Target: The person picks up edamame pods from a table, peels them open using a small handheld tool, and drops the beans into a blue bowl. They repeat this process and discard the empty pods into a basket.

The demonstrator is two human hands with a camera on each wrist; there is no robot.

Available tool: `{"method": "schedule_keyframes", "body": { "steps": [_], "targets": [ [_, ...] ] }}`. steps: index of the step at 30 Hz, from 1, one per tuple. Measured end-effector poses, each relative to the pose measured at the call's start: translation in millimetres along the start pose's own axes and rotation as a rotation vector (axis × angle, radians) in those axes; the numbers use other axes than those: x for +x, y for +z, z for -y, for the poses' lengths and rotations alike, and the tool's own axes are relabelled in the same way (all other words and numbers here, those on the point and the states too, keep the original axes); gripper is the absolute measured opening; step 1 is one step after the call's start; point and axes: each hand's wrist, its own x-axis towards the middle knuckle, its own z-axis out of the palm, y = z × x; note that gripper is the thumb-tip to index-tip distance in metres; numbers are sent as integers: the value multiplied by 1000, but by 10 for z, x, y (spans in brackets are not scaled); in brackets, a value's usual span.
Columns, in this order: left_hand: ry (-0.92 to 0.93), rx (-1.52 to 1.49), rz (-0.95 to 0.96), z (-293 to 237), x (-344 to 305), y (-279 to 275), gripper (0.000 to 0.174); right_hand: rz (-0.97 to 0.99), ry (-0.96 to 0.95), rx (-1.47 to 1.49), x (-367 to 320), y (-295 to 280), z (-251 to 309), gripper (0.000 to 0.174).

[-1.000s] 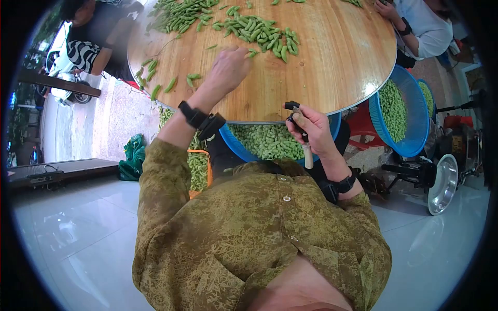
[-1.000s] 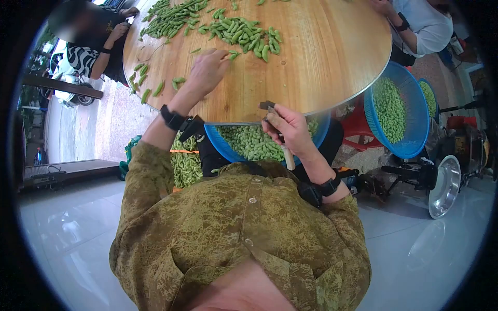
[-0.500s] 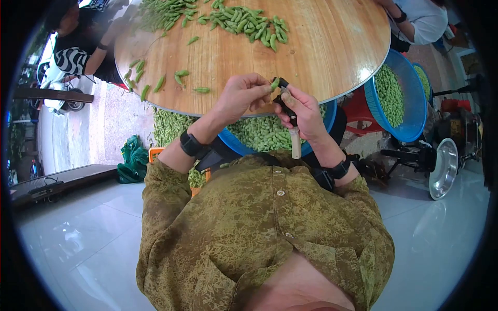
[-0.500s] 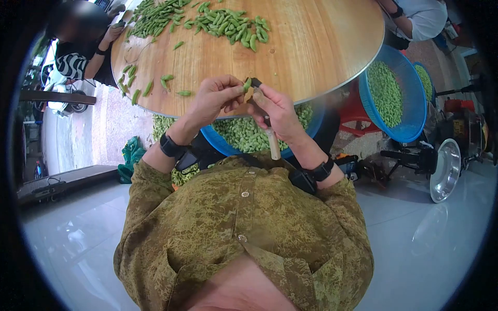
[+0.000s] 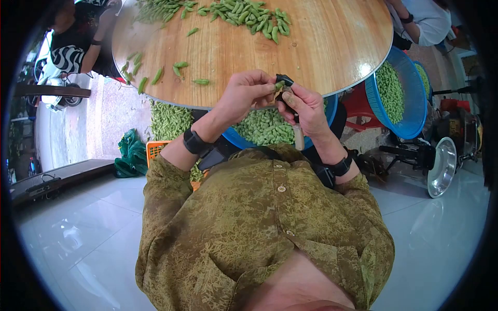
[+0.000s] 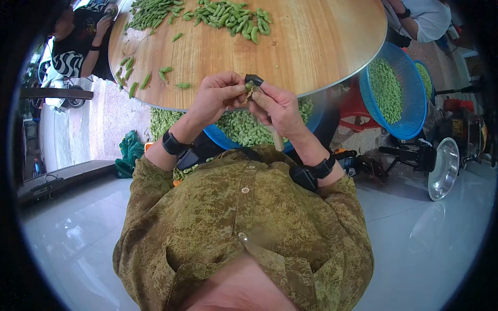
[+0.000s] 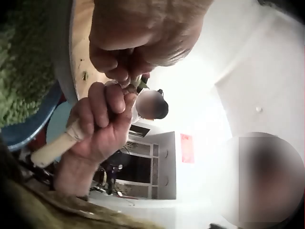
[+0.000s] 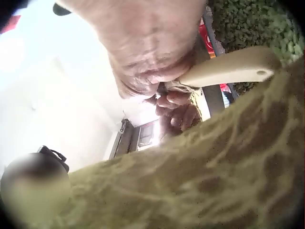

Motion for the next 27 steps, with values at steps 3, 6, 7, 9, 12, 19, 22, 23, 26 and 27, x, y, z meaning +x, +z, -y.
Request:
{"method": "schedule_keyframes", "body": {
  "steps": [3, 6, 7, 9, 12, 19, 22, 23, 26, 27],
  "targets": [
    [-201, -330, 144, -10, 10, -21, 9, 45, -19, -154, -67, -45, 87, 27],
    [-270, -452, 274, 7, 6, 22, 8, 57, -299, -589, -38, -183, 8, 28],
    [-215, -286, 203, 20, 9, 72, 8, 61, -577, -862, -26, -229, -39, 30],
    [-154, -123, 133, 28, 10, 171, 8, 55, -650, -962, -40, -279, -58, 33],
    [-74, 213, 63, 3, -64, 281, 9, -34, -616, -967, -147, -177, -15, 35],
    [-21, 297, 50, -31, -297, 183, 10, -160, -537, -914, -261, -125, -18, 18],
    [314, 740, -121, -88, -305, -18, 9, 21, -367, -1073, -386, -322, 68, 14],
    [660, 1102, -244, -96, -279, -71, 9, 23, -364, -1071, -406, -311, 53, 14],
    [779, 1311, -300, -121, -162, -65, 9, 77, -461, -1070, -403, -272, 21, 16],
    [914, 1421, -292, -126, -115, -17, 8, 90, -456, -1076, -394, -263, 17, 19]
  ]
}}
